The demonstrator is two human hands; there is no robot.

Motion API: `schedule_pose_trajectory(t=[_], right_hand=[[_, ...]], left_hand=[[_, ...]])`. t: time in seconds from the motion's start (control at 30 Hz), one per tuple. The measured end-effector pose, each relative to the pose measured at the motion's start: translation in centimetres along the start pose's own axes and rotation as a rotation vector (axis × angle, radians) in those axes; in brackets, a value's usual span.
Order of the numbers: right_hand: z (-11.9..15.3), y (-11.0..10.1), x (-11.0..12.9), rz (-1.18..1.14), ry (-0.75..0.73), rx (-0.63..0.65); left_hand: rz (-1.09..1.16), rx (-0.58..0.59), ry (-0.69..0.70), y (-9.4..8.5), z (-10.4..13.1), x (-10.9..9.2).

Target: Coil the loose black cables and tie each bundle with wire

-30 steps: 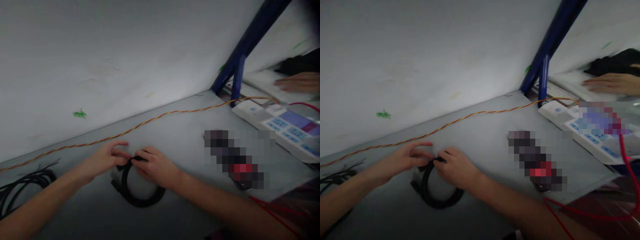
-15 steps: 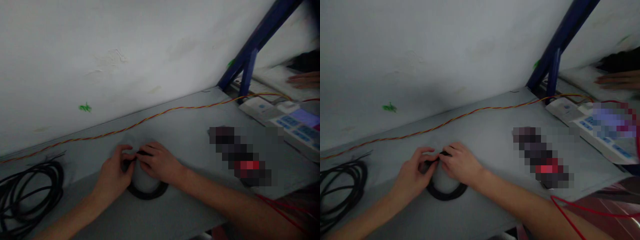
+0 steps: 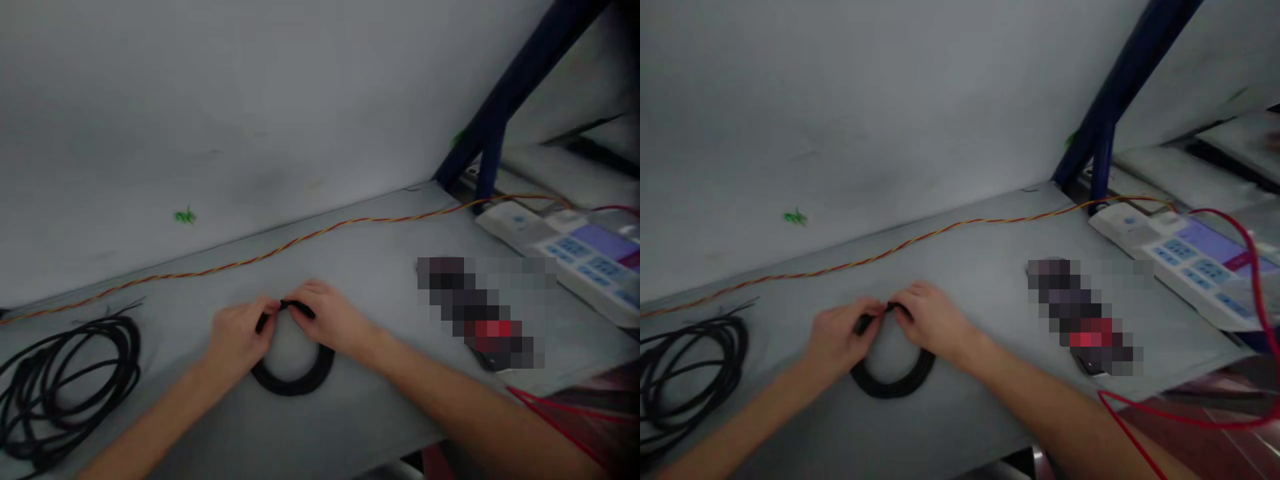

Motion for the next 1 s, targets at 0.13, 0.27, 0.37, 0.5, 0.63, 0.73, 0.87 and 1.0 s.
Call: schedule_pose_trajectory(t=[0.13,0.27,0.37,0.5,0.63,0.73,0.87,1.0], right_hand=[[0.2,-1.0,-0.1,0.032,0.001,0.013],[1.0,-2.7,1.0,0.132,-0.018,-0.046],[1.4,-1.4,3.5,0.167,-0.161,0.083],[1.7,0.8,4.5,0.087,-0.234,0.246],[1.3,0.8,3.1,-0.068,-0.157,0.220],[1.1,0.8,2.3,-0.148,-0.107,0.198],[0.9,0.5,1.8,-0.210,-0.044,0.149],[0.8,0.2,1.2,-0.246,0.009,0.073]], left_hand=[[0.058,0.116,0.062,-0.1,-3.7,0.6],[0.121,0.154,0.109,0.3,-7.9,0.2],[0.157,0.131,0.127,0.7,-10.3,-0.5],[0.217,0.095,0.120,1.1,-11.8,-1.0],[0.269,0.078,0.086,1.0,-12.0,-0.9],[0.300,0.062,0.061,-0.5,-11.8,-1.1],[0.397,-0.056,-0.045,-6.7,-9.4,-1.0],[0.294,-0.212,-0.126,-15.9,-2.4,1.1]])
Point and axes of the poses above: each hand's wrist, its own z-axis away from the middle knuckle, its own y-axis out of the palm, x = y × z, the point moved 10 cm from there along -z, towards the middle knuckle, and after that the axes turned 8 degrees about x, right-handed, at the moved point
